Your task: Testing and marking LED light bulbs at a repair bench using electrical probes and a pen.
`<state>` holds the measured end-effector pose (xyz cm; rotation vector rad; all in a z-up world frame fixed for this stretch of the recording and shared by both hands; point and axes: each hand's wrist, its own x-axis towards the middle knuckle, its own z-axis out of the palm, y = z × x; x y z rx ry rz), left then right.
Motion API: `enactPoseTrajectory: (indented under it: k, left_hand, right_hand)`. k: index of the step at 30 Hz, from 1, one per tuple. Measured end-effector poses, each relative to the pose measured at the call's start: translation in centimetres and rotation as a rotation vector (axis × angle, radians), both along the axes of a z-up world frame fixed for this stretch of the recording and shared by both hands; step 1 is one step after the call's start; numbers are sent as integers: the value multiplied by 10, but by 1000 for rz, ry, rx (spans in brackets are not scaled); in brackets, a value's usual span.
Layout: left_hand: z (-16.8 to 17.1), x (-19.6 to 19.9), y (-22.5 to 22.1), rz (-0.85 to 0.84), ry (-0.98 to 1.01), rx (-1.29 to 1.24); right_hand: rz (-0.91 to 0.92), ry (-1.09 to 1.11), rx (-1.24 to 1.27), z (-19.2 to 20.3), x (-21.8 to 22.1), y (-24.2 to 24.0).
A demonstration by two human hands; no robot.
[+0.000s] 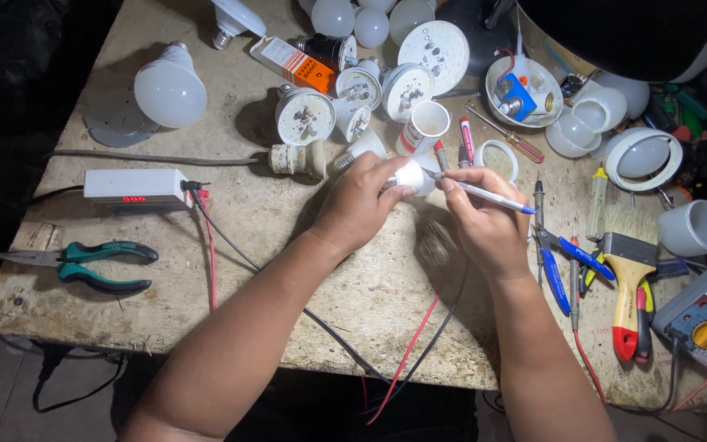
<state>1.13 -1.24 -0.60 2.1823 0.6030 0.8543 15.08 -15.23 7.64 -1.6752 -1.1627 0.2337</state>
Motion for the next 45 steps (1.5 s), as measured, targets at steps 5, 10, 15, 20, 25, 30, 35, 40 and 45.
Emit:
enactPoseTrajectory:
  k: [5,10,15,20,25,30,35,40,45]
  left_hand:
    - [2,3,-4,59,-96,-42]
    - [-6,8,-11,190,-213,-268]
    - [-14,17,-9,120,-452,-576]
    - [-12,17,-14,133,-524,-552]
    - [-11,21,-15,212,-526,-457]
    - [-18,25,-12,255,-488,-369]
    - [-12,24,-13,290,-430,-271]
    - [-12,24,-15,287,-502,-317]
    - [-7,21,-17,302,-521,-342]
  right_hand:
    - [-23,-62,-3,-2,4,-1]
    - [8,-49,58,-2,2,0]
    - [41,-33,70,-7,7,0]
    - [52,-65,56,0,0,-2]
    - [16,-114,84,-3,-10,2]
    - [14,-115,76,-5,-5,5]
    - [-20,49,58,-1,-4,5]
    - [3,-133,64,-3,-9,3]
    - [4,-125,79,-11,-11,9]
